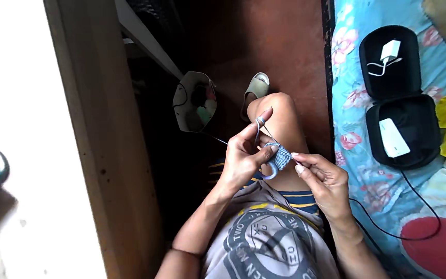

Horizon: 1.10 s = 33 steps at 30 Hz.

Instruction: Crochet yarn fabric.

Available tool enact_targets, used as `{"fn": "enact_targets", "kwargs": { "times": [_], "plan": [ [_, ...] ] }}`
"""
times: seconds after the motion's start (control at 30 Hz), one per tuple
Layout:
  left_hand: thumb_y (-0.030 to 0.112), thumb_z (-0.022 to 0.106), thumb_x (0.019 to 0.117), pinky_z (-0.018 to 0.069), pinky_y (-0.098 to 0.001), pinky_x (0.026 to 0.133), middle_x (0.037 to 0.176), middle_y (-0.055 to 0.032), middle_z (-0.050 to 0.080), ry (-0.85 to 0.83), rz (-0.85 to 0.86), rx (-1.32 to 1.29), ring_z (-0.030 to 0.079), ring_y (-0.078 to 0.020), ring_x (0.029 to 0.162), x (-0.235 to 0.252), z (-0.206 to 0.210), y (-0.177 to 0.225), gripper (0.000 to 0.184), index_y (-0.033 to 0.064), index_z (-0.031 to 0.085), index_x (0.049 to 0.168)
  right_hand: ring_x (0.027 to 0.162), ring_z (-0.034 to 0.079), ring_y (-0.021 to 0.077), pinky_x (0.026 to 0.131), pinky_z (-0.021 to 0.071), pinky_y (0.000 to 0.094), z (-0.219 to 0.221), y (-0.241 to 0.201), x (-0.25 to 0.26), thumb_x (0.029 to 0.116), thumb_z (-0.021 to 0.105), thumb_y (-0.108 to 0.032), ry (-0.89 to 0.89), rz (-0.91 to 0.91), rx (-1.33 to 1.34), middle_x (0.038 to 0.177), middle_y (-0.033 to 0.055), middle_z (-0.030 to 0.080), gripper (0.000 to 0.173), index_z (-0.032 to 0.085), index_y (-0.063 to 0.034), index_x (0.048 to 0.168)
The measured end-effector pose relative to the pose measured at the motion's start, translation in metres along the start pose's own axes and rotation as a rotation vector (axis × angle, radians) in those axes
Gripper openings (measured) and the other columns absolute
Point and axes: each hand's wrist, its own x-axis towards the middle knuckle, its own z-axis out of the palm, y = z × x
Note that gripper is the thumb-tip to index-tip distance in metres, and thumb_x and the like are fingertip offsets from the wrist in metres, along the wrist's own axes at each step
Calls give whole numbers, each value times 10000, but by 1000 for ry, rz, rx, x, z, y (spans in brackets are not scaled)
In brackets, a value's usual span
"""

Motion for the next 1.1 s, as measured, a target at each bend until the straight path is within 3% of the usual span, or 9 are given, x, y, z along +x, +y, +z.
{"fn": "enact_targets", "kwargs": {
  "times": [0.1,0.17,0.27,0.37,0.47,0.53,0.6,0.8,1.1],
  "plan": [
    [-140,637,845,560,-201,630,834,-27,718,63,36,18,651,-59,670,-2,7,-3,701,22,473,1508,739,609,-57,662,513,112,5,0,-1,945,583,15,19,-8,-5,901,-35,708,219,657,33,1151],
    [-133,639,837,585,-231,688,870,-22,730,78,83,58,671,-61,709,-4,12,-6,646,-6,523,1460,798,634,-62,727,537,98,11,-1,-2,965,582,-9,49,-109,-155,921,16,711,165,650,66,1095],
    [-93,633,854,606,-282,779,954,-94,742,81,362,261,705,-90,805,-8,20,-20,464,-77,626,1317,784,676,-10,731,552,129,21,-6,2,959,584,-40,111,-174,-356,878,98,735,148,682,61,1005],
    [-70,648,885,603,-297,817,952,-105,749,117,522,279,720,-120,869,-6,21,-29,352,-50,670,1236,715,623,-44,649,516,108,18,-16,9,946,586,-10,47,53,-21,870,-19,701,140,611,-14,1084],
    [-54,675,888,606,-283,819,964,-20,764,141,366,101,719,-81,867,-9,21,-20,400,55,695,1273,597,542,-45,506,394,111,13,-16,11,935,563,26,17,218,361,843,-38,712,234,567,-99,1132],
    [-78,671,856,608,-281,779,929,1,765,162,214,-21,717,-78,813,-10,19,-14,486,63,675,1321,715,614,-46,617,491,114,15,-11,5,941,576,21,82,65,143,902,-42,714,213,586,-44,1144],
    [-98,659,846,602,-265,720,895,-14,761,165,128,-118,705,-81,753,-8,17,-12,530,48,646,1356,807,643,-42,735,544,109,20,-5,-2,966,583,-3,173,-137,-181,924,37,704,141,633,59,1082],
    [-105,654,871,589,-239,689,874,-42,755,89,58,-248,692,-77,723,-4,8,-9,481,39,668,1330,753,647,123,672,509,173,26,1,-4,998,574,-44,316,-429,-652,823,143,675,179,743,16,988],
    [-94,605,881,584,-230,683,851,-39,734,-13,-42,-328,673,-63,703,0,-7,-7,388,-3,708,1244,709,646,152,615,500,209,16,3,-7,996,571,-42,227,-480,-710,804,141,680,198,765,-2,1016]
  ]
}}
